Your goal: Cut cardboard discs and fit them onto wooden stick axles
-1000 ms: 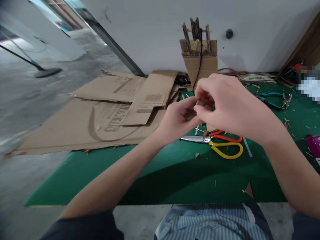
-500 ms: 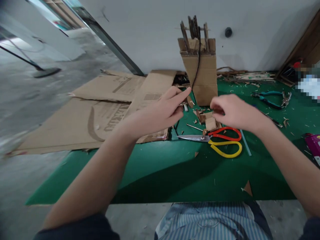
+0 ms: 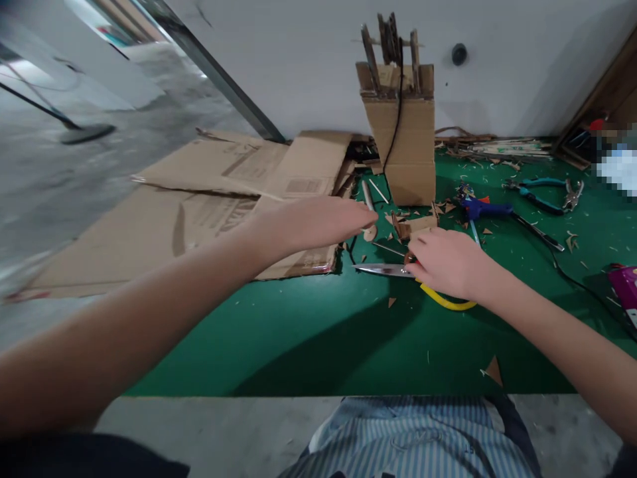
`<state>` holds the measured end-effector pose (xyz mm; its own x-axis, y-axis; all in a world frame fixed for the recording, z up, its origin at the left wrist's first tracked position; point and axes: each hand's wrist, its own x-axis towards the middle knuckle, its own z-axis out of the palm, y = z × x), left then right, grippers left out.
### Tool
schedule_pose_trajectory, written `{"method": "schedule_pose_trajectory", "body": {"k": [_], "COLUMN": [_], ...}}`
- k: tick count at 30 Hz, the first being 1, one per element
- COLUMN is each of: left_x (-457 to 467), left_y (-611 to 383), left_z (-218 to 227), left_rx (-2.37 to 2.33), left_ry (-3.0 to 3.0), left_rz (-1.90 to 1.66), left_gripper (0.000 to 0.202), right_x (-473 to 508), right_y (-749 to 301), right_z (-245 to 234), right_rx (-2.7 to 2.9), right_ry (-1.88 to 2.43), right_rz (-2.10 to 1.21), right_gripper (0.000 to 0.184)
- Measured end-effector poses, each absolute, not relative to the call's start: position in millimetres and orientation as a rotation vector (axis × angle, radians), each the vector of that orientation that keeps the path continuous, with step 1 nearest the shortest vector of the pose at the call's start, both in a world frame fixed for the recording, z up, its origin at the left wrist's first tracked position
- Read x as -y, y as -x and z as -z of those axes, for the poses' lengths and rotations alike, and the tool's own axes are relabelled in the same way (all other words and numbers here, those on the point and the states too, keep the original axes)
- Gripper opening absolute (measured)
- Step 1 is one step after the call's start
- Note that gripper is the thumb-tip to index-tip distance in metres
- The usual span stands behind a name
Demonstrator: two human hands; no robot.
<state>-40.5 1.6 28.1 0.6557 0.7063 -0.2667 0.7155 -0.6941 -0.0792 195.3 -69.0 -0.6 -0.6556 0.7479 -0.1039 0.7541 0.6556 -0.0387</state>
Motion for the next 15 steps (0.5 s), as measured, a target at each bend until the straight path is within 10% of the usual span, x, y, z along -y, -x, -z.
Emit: {"method": "schedule_pose_trajectory", "body": {"k": [15], "left_x": [-26], "left_y": [29], "left_z": [-45], "left_rx": [-1.232], "left_ry": [-2.865], "left_rz": [0.513], "left_gripper": [0.024], "right_x": [40], "right_y": [-162], "right_z": [32], "right_rx": [-2.837], "right_ry": [-1.332], "right_rz": [0.204], "right_gripper": [0.033]}}
